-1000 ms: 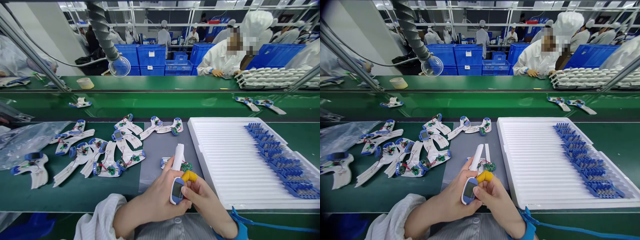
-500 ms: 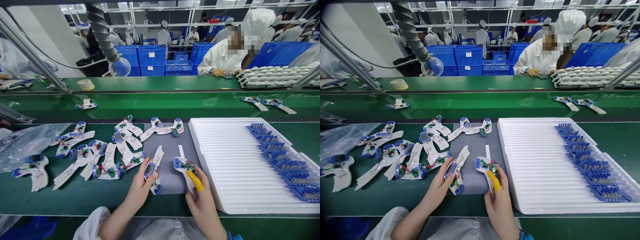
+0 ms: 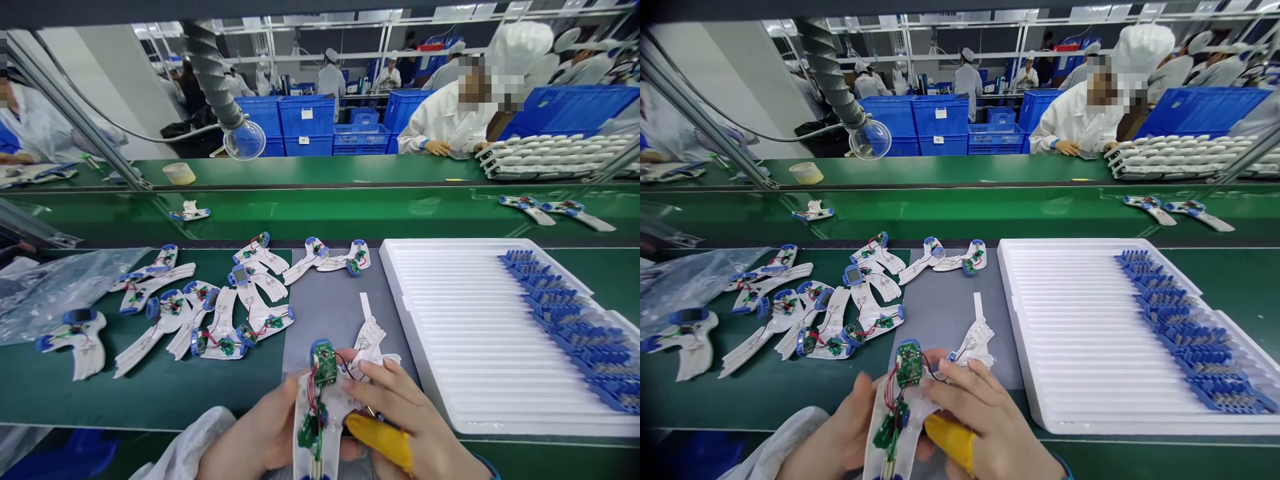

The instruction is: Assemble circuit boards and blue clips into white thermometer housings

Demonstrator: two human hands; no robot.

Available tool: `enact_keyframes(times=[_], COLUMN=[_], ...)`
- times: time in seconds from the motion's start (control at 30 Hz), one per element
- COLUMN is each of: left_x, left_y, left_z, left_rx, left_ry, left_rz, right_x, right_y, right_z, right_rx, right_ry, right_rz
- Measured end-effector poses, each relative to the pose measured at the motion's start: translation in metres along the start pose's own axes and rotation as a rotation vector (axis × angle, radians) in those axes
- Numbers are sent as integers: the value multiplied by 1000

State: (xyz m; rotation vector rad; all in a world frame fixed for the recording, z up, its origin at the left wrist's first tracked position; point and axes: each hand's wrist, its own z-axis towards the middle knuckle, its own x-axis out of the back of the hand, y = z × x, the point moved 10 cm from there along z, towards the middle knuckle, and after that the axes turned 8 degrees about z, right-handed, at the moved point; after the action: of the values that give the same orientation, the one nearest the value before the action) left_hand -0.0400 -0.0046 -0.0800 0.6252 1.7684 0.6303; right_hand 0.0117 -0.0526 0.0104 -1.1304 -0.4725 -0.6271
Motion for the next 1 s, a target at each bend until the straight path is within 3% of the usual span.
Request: enact_keyframes(times=[0.07, 0.13, 0.2, 0.23, 0.3, 0.4, 0.5, 0.57, 0.63, 0.77, 0.9, 1.0], left_x=[12, 20, 13, 6, -3, -7, -38, -54, -55, -60, -81, -94], left_y=[20, 41, 58, 61, 63, 59, 45, 41, 45, 61, 66, 65], left_z=[-1, -5, -10, -10, -6, 5, 9, 9, 18, 30, 37, 45], left_rx=[-181, -346, -483, -523, -508, -313, -186, -151, -185, -343, -397, -406], left_ry=[150, 357, 528, 549, 482, 207, -263, -436, -360, -115, -146, -237], left_rz=[251, 750, 1281, 1477, 1641, 1461, 1077, 856, 798, 1059, 1171, 1155], right_x=[21, 23, 13, 7, 2, 11, 21, 28, 41, 63, 71, 81], right_y=[13, 28, 32, 32, 33, 24, 7, 2, 6, 27, 45, 55], right_z=[-9, -16, -10, -4, 5, 13, 14, 11, 4, -25, -43, -47], right_rx=[-129, -291, -351, -360, -370, -271, -111, -80, -120, -309, -381, -327], right_ry=[279, 412, 340, 265, 136, 43, -40, -43, 85, 466, 630, 634], right_rz=[144, 228, 194, 140, 35, -7, 79, 81, 47, 155, 310, 499])
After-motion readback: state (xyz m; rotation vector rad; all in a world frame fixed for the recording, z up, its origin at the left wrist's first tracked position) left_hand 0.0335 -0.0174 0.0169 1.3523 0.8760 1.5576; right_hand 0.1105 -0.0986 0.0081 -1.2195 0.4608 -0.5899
